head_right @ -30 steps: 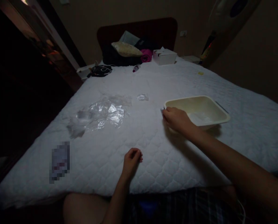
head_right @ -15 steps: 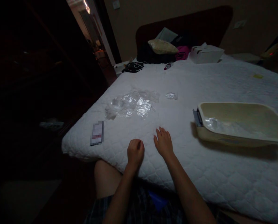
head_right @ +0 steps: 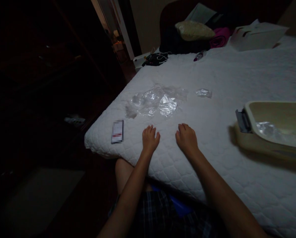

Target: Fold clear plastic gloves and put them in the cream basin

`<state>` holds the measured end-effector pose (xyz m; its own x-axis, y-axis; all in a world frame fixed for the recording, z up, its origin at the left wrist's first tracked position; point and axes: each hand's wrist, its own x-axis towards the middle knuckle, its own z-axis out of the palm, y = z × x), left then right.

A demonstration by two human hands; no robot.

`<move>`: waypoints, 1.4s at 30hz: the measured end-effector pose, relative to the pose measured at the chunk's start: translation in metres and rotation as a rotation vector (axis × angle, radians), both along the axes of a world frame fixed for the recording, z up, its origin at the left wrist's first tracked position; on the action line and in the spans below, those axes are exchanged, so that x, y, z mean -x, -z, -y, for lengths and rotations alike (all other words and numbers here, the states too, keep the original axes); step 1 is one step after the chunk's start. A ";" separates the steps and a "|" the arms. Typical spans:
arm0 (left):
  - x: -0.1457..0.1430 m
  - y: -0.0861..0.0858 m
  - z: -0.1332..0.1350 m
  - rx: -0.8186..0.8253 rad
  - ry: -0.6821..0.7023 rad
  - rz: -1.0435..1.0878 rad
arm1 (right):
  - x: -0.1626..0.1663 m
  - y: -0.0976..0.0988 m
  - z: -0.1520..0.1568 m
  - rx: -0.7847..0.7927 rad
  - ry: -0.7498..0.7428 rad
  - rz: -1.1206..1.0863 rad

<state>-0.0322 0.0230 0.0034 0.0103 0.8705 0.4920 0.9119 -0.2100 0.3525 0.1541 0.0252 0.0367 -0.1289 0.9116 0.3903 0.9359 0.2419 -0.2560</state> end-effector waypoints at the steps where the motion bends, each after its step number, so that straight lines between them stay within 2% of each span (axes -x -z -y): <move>1: 0.000 0.000 0.000 -0.006 -0.006 -0.002 | 0.005 -0.001 -0.010 -0.036 -0.025 -0.004; 4: 0.001 -0.001 -0.001 -0.023 -0.023 -0.015 | 0.015 0.004 -0.041 -0.108 -0.154 0.049; 6: 0.001 0.000 -0.002 -0.032 -0.033 -0.019 | 0.018 0.013 -0.053 -0.093 -0.248 0.113; 8: 0.000 0.001 -0.002 -0.040 -0.037 -0.021 | 0.018 0.021 -0.057 -0.069 -0.261 0.143; 11: 0.000 0.002 -0.003 -0.055 -0.038 -0.016 | 0.016 0.026 -0.052 -0.075 -0.198 0.116; 15: 0.001 0.001 -0.002 -0.053 -0.036 -0.009 | 0.014 0.020 -0.040 -0.093 -0.145 0.109; 20: 0.000 0.001 0.001 -0.057 -0.028 -0.005 | 0.014 0.017 -0.015 -0.069 -0.171 0.080; 23: -0.002 0.001 0.001 -0.060 -0.028 -0.012 | 0.011 0.019 0.002 -0.029 -0.225 -0.195; 27: -0.005 -0.003 0.004 -0.064 0.000 0.034 | -0.003 0.016 0.008 0.177 -0.157 -0.905; 30: -0.013 -0.009 0.010 -0.056 0.173 0.184 | -0.022 0.009 0.004 0.344 -0.198 -1.417; 33: -0.031 -0.010 0.017 0.026 0.381 0.463 | -0.037 0.005 0.000 0.560 -0.281 -1.921; 35: -0.045 -0.008 0.018 0.153 0.457 0.697 | -0.041 0.006 -0.001 0.632 -0.258 -2.065; 37: -0.055 -0.005 0.018 0.295 0.468 0.933 | -0.041 0.007 -0.001 0.627 -0.224 -2.123; 42: -0.048 -0.011 0.017 0.571 0.275 1.520 | -0.039 0.005 0.002 0.601 -0.186 -2.279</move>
